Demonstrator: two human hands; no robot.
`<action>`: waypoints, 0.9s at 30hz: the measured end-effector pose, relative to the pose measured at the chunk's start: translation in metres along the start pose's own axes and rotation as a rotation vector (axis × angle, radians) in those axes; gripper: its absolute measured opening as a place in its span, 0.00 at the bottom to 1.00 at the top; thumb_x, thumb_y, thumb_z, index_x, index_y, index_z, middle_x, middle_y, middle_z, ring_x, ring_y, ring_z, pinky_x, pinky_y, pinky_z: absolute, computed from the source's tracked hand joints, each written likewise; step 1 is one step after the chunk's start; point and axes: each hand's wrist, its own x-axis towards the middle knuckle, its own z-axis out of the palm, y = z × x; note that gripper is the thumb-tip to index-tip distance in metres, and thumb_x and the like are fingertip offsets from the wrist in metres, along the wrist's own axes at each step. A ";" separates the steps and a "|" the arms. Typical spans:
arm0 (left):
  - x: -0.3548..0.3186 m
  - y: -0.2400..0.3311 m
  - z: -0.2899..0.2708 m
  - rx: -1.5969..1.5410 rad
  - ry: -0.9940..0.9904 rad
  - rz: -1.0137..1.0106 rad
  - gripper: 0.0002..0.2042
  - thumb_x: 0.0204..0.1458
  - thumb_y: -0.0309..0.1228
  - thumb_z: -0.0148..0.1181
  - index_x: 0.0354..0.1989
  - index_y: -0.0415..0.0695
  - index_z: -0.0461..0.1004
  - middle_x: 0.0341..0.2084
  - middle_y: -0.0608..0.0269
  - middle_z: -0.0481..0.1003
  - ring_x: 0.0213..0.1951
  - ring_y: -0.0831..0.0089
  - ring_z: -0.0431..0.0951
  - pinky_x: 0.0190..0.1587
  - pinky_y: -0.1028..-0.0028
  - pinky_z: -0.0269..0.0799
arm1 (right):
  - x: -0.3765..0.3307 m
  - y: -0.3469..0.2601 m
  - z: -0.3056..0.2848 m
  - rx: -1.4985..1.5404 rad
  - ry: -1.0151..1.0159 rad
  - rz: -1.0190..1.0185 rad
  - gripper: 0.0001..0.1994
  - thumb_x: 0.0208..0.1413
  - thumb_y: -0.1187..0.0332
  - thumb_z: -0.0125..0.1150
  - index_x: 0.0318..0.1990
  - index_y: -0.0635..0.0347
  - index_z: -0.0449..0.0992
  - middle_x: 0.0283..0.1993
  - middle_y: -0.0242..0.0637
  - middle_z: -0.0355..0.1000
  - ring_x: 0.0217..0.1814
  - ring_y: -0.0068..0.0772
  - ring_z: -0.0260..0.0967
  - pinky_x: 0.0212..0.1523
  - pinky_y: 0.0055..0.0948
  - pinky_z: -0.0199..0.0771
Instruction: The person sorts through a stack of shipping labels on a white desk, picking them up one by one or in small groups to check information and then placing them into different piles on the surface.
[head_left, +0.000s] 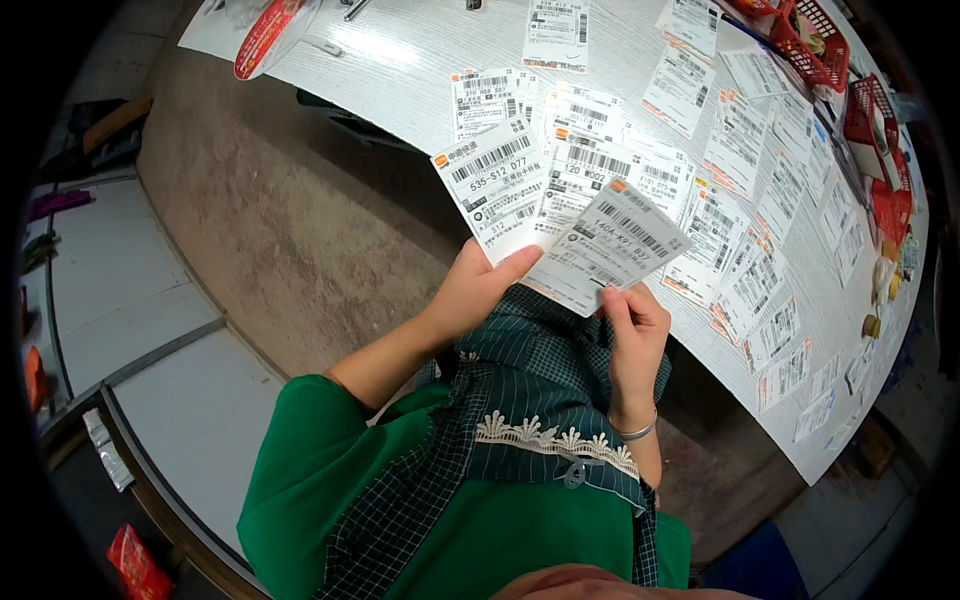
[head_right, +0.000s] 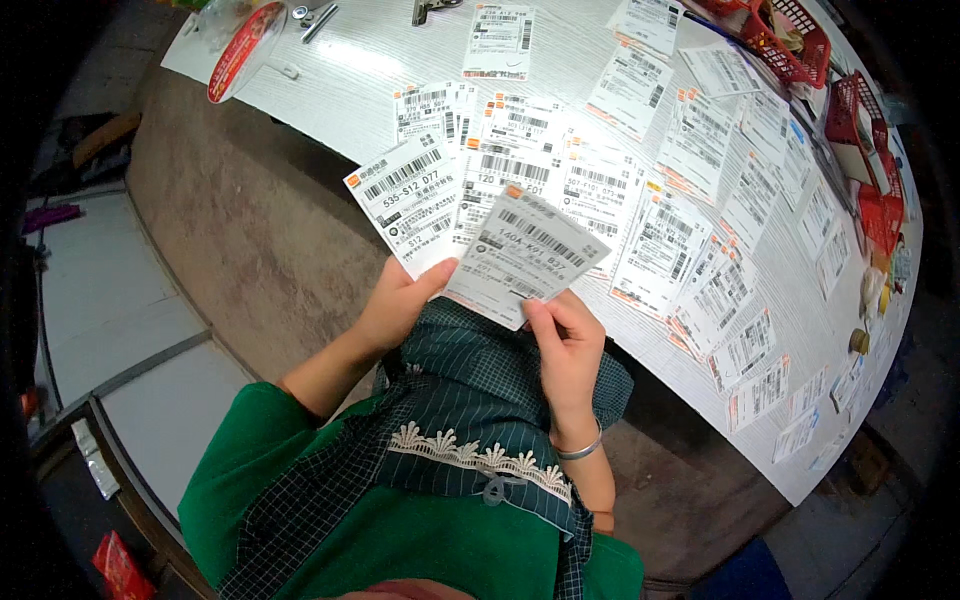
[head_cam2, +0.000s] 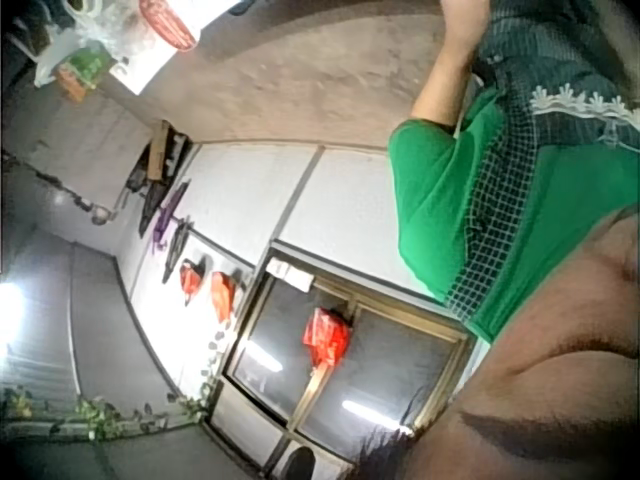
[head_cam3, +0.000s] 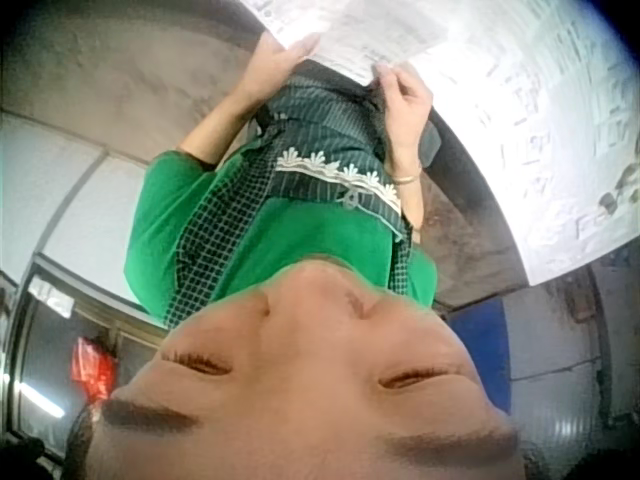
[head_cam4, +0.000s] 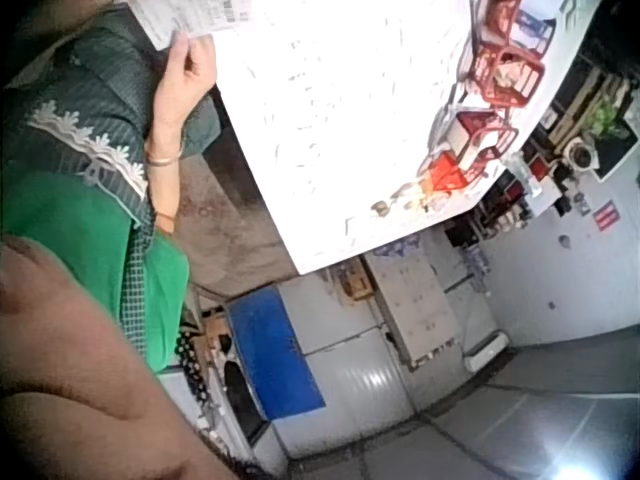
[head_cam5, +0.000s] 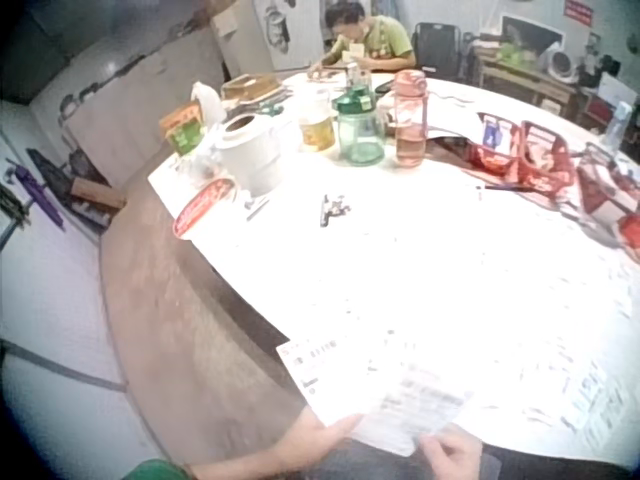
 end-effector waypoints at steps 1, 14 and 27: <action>0.000 -0.001 0.000 -0.030 0.005 -0.007 0.16 0.56 0.25 0.49 0.53 0.32 0.64 0.46 0.58 0.72 0.46 0.74 0.72 0.47 0.74 0.69 | 0.000 0.003 -0.002 -0.017 0.029 -0.009 0.07 0.54 0.76 0.55 0.28 0.73 0.73 0.26 0.31 0.67 0.27 0.18 0.59 0.28 0.17 0.58; 0.005 -0.013 -0.011 0.088 -0.154 -0.138 0.15 0.57 0.28 0.49 0.49 0.33 0.68 0.43 0.56 0.74 0.41 0.73 0.75 0.41 0.75 0.74 | -0.024 0.014 -0.038 -0.214 -0.037 -0.045 0.05 0.48 0.76 0.60 0.31 0.71 0.76 0.35 0.41 0.74 0.39 0.32 0.69 0.44 0.25 0.65; 0.135 0.063 -0.087 0.276 0.395 0.540 0.15 0.53 0.22 0.52 0.50 0.33 0.66 0.39 0.51 0.74 0.41 0.75 0.75 0.41 0.76 0.71 | -0.016 0.007 -0.033 -0.250 0.004 -0.028 0.04 0.46 0.76 0.62 0.28 0.70 0.77 0.32 0.42 0.74 0.35 0.32 0.69 0.38 0.25 0.65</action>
